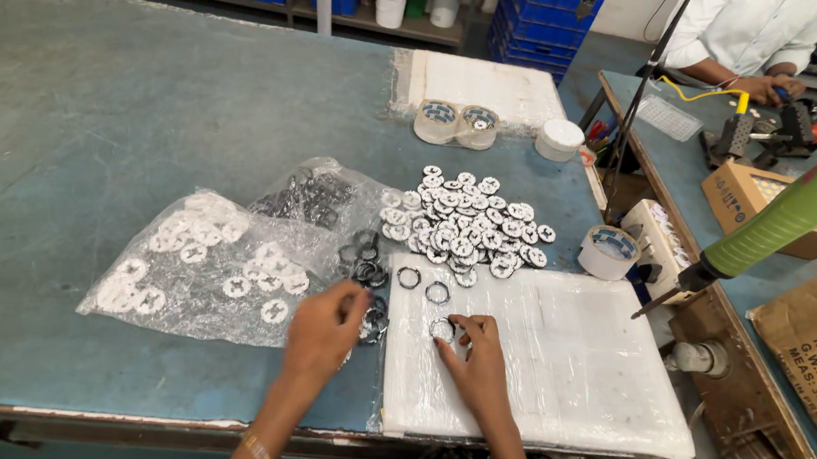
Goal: The person repeatedly picks up small white circular components and black rings from a table, fits the rings onto the components, and places the assembled units on a white foam sheet. The person handles the items one at a time and continues the process throughout the clip.
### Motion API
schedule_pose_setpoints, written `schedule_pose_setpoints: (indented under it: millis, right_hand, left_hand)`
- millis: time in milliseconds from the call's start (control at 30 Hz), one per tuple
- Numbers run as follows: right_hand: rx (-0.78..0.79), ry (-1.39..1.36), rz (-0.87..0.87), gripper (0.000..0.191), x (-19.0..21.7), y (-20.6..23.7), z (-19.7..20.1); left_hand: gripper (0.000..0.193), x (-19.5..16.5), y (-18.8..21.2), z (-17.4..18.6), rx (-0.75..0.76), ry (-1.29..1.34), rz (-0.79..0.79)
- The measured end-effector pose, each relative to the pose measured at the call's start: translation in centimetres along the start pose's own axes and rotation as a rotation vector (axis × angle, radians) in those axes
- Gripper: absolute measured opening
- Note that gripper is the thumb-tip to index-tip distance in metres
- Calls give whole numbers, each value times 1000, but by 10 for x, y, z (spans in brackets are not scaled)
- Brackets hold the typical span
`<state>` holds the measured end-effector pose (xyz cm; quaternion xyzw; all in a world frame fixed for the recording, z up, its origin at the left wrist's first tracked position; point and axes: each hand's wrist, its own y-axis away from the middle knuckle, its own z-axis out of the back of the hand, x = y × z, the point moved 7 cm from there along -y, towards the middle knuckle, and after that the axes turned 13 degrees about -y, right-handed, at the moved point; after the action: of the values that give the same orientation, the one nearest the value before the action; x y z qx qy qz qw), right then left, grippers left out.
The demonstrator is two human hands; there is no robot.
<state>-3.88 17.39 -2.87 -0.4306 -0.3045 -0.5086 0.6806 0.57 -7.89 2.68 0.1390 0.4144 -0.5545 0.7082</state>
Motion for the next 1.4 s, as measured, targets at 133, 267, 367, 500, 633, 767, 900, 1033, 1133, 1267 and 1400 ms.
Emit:
schedule_pose_setpoints:
  millis: [133, 267, 367, 500, 633, 767, 900, 1033, 1133, 1267, 1400]
  right_hand:
    - [37, 6, 102, 45, 7, 11, 6]
    - [75, 52, -110, 54, -6, 25, 20]
    - [125, -72, -171, 56, -6, 35, 38]
    - [170, -83, -143, 61, 7, 40, 46]
    - [170, 134, -113, 66, 20, 35, 37]
    - [84, 331, -59, 64, 31, 32, 20]
    - [60, 323, -25, 54, 35, 35, 9]
    - [189, 127, 21, 49, 35, 35, 12]
    - [252, -11, 7, 62, 35, 35, 17]
    - [184, -57, 46, 60, 33, 36, 20]
    - [7, -208, 76, 42, 23, 41, 33]
  left_hand:
    - [24, 44, 50, 34, -4, -68, 248]
    - [21, 58, 86, 40, -24, -51, 311]
    - [21, 57, 94, 38, -40, -30, 306]
    - [16, 41, 87, 35, -101, 35, 182]
    - [17, 39, 84, 27, -113, 43, 177]
    - [19, 39, 86, 21, -186, 27, 148]
    - [20, 42, 88, 18, -207, 12, 169]
    - [28, 42, 85, 12, -135, -94, 160]
    - [43, 39, 83, 10, -128, -204, 82]
    - [49, 40, 82, 5, -126, -314, 76]
    - [48, 39, 84, 6, -106, -236, 131]
